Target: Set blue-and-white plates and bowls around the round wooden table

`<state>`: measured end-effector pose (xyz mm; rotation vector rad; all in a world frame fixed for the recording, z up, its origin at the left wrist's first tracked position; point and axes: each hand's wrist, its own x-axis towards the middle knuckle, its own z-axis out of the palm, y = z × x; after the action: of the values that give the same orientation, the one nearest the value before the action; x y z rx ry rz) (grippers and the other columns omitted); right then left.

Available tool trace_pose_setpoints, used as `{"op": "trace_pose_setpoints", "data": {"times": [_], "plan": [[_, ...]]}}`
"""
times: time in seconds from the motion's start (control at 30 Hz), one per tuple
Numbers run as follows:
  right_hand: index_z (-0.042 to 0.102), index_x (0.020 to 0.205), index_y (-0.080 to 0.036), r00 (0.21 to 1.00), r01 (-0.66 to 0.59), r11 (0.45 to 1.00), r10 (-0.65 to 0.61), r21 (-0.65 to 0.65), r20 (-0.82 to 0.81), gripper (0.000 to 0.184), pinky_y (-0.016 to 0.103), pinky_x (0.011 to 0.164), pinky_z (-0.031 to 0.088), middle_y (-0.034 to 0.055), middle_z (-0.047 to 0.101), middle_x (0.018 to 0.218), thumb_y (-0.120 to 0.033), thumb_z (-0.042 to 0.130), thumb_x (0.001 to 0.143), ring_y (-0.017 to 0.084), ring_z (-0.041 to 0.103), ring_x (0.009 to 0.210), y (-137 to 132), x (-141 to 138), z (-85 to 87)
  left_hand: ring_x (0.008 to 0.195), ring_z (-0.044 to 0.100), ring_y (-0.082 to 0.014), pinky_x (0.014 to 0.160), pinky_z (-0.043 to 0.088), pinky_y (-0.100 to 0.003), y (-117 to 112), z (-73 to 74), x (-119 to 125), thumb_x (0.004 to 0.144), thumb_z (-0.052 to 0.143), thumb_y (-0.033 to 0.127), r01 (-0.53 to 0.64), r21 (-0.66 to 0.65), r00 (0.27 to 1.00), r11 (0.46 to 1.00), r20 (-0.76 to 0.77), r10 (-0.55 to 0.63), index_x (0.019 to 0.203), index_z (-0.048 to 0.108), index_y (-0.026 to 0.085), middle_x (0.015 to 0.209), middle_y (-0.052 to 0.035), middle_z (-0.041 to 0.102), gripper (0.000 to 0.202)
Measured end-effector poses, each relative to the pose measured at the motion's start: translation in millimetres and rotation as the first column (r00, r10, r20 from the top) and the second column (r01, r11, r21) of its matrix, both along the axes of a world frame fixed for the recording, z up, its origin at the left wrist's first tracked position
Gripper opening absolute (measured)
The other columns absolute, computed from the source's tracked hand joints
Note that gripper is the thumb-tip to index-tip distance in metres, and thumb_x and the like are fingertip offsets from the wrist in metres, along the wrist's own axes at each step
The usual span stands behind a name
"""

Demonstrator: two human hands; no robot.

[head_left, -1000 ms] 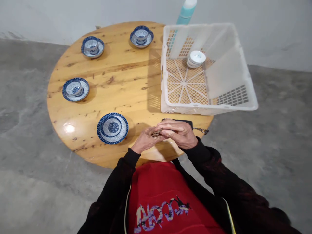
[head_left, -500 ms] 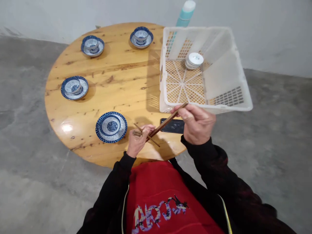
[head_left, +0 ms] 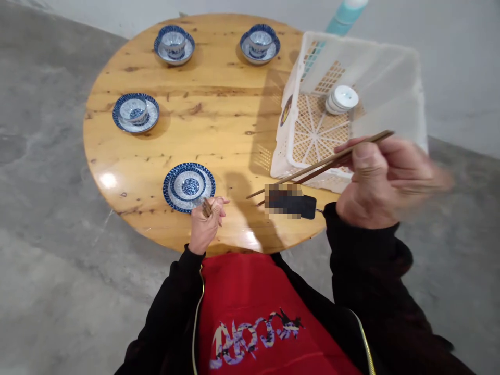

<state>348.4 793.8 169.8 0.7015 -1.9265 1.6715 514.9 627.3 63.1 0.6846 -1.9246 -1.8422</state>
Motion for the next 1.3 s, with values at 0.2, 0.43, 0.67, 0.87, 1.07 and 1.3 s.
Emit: {"op": "trace_pose_setpoints", "data": {"times": [0.2, 0.43, 0.67, 0.87, 1.07, 1.3], "plan": [[0.073, 0.09, -0.021, 1.0, -0.002, 0.949, 0.006, 0.316, -0.013, 0.013, 0.034, 0.069, 0.057, 0.0025, 0.073, 0.081, -0.029, 0.062, 0.094, 0.019, 0.07, 0.072, -12, 28, -34.3, 0.06, 0.06, -0.0125, 0.064, 0.049, -0.027, 7, -4.0, 1, 0.095, 0.051, 0.06, 0.049, 0.002, 0.998, 0.999, 0.033, -0.049, 0.061, 0.057, 0.019, 0.069, -0.0036, 0.065, 0.053], [0.069, 0.086, -0.021, 0.984, -0.142, 0.837, 0.175, 0.528, -0.013, 0.017, 0.032, 0.073, 0.056, 0.0069, 0.074, 0.082, -0.024, 0.055, 0.096, 0.02, 0.071, 0.077, -25, 43, -69.8, 0.073, 0.066, -0.0168, 0.073, 0.054, -0.03, 5, -9.0, 1, 0.095, 0.056, 0.055, 0.042, -0.036, 0.999, 0.998, 0.007, -0.042, 0.071, 0.065, 0.018, 0.075, -0.0059, 0.07, 0.045], [0.071, 0.086, -0.021, 0.98, -0.091, 0.959, 0.038, 0.269, 0.196, 0.015, 0.032, 0.068, 0.058, 0.0024, 0.073, 0.076, -0.033, 0.063, 0.092, 0.018, 0.069, 0.068, -21, 39, -61.9, 0.081, 0.069, -0.0183, 0.078, 0.056, -0.031, 0, -7.6, 22, 0.095, 0.06, 0.045, 0.08, -0.224, 0.997, 0.971, 0.033, -0.074, 0.09, 0.073, 0.017, 0.087, -0.0066, 0.071, 0.031], [0.07, 0.081, -0.019, 0.893, -0.029, 0.999, 0.046, -0.047, 0.447, 0.02, 0.027, 0.057, 0.055, -0.0014, 0.067, 0.067, -0.04, 0.072, 0.083, 0.013, 0.062, 0.056, -23, 38, -64.1, 0.106, 0.067, -0.0216, 0.095, 0.055, -0.035, -17, -10.5, 48, 0.092, 0.067, 0.041, 0.149, -0.426, 0.989, 0.893, 0.081, -0.127, 0.111, 0.073, 0.02, 0.109, -0.0088, 0.067, 0.029], [0.068, 0.073, -0.018, 0.809, -0.011, 0.997, 0.057, -0.081, 0.586, 0.023, 0.025, 0.052, 0.051, -0.0013, 0.066, 0.062, -0.04, 0.074, 0.076, 0.012, 0.057, 0.052, -31, 58, -77.7, 0.102, 0.069, -0.0224, 0.092, 0.056, -0.036, -20, -13.2, 54, 0.092, 0.067, 0.042, 0.305, -0.379, 0.952, 0.874, 0.154, -0.265, 0.109, 0.073, 0.017, 0.106, -0.0099, 0.068, 0.03], [0.067, 0.069, -0.019, 0.815, -0.233, 0.972, 0.214, -0.033, 0.538, 0.023, 0.024, 0.055, 0.05, -0.0018, 0.063, 0.059, -0.036, 0.068, 0.083, 0.012, 0.059, 0.055, -44, 65, -14.8, 0.086, 0.068, -0.0201, 0.079, 0.055, -0.03, -2, 43.6, -23, 0.085, 0.073, 0.038, 0.377, -0.419, 0.914, 0.826, 0.022, -0.406, 0.097, 0.072, 0.021, 0.095, -0.0052, 0.07, 0.02]]}}
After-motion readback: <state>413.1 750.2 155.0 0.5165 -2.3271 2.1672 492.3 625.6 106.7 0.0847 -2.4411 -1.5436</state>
